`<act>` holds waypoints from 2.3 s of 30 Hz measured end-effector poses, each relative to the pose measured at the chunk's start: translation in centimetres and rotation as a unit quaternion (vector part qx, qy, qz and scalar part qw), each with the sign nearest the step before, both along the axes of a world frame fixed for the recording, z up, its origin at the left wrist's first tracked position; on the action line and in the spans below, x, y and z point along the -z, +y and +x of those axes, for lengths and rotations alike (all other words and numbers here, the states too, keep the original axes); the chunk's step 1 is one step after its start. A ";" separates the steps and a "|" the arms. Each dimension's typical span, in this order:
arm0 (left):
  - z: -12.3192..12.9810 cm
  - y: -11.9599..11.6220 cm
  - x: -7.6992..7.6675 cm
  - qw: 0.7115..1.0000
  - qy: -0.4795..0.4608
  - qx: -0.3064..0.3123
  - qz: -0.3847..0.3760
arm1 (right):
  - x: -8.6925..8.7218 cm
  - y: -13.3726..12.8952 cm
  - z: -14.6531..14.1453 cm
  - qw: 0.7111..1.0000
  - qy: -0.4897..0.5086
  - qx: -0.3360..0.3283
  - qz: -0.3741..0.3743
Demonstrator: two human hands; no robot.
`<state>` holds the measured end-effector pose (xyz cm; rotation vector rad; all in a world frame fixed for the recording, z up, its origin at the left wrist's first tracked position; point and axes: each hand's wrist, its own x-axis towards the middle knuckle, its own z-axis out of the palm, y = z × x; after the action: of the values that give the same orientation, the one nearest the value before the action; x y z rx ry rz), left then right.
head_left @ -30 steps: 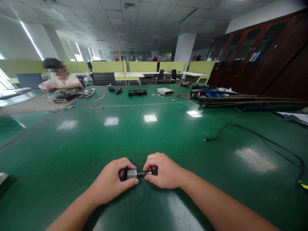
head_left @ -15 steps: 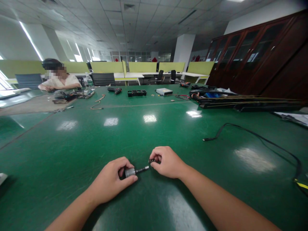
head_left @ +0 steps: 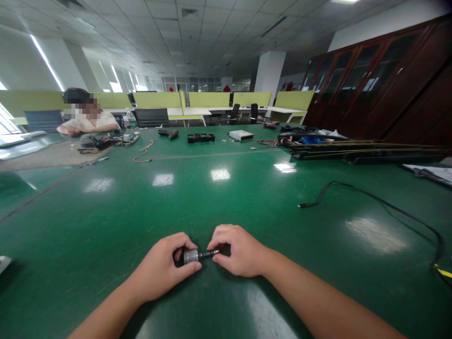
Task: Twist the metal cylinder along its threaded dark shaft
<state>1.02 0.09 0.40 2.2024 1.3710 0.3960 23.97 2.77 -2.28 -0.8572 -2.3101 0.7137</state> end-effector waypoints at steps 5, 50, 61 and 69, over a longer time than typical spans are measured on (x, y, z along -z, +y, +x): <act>-0.1 0.0 0.0 1.000 -0.010 0.017 0.002 | 0.0 -0.4 -0.7 0.998 0.026 0.013 -0.050; 0.1 0.1 -0.1 1.000 -0.012 0.016 -0.002 | 0.1 -0.4 -0.7 1.000 -0.004 -0.006 -0.002; 0.1 0.1 -0.1 1.000 -0.014 0.019 0.001 | 0.1 -0.3 -0.7 1.000 -0.005 0.006 -0.013; 0.0 0.1 0.0 1.000 -0.011 0.018 0.004 | 0.0 -0.2 -0.6 1.000 -0.008 0.016 -0.003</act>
<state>1.01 0.23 0.39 2.2203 1.3185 0.4125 23.39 2.55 -2.24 -0.9042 -2.3047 0.7033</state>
